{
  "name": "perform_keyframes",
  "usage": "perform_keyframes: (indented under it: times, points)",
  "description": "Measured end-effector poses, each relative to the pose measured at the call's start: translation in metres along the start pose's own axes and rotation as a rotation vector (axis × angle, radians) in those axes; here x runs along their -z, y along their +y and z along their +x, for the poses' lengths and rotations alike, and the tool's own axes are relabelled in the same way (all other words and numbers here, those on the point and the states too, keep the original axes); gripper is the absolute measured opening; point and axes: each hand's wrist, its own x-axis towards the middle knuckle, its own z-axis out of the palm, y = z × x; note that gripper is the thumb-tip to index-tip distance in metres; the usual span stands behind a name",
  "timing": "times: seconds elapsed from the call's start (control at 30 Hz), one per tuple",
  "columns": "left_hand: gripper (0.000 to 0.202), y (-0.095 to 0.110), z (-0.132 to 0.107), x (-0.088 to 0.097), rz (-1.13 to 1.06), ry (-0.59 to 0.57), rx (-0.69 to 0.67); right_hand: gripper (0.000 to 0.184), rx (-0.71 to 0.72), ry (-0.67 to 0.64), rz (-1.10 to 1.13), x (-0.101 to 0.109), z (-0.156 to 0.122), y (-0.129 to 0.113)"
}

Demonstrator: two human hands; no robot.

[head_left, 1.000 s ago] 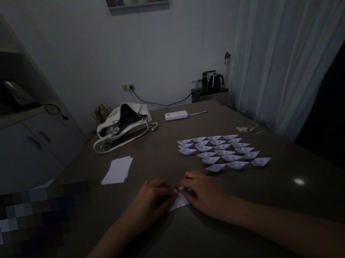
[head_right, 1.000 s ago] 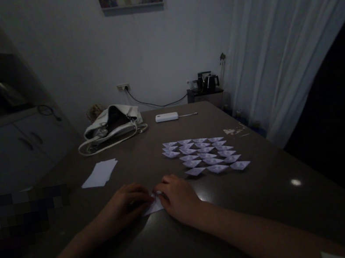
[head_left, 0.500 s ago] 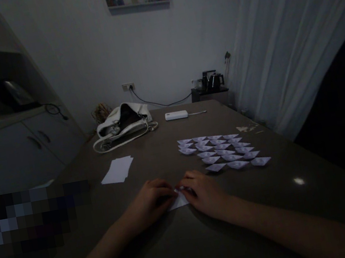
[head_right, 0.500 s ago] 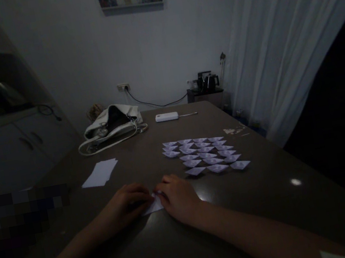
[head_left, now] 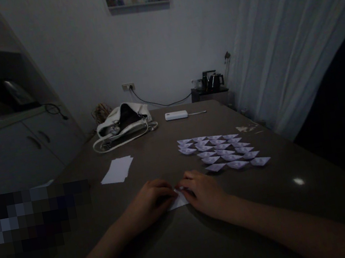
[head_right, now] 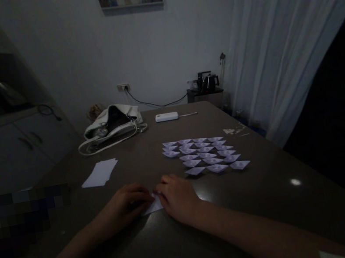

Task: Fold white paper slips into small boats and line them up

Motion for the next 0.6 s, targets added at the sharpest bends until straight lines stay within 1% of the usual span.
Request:
perform_keyframes:
  times: [0.13,0.3,0.6]
  points:
    - [0.020,0.0004,-0.0003,0.0001,0.006,-0.011,0.009,0.020,0.006,-0.006,-0.020,0.0015,0.0002,-0.0013]
    - [0.019,0.0004,0.0004,0.0005,0.019,-0.003,-0.012,0.019,0.010,-0.012,-0.030,0.0024,0.0002,-0.0023]
    - [0.019,0.0024,0.0004,0.0014,-0.012,-0.031,0.012,0.019,0.020,0.019,-0.013,0.0001,0.0001,-0.0021]
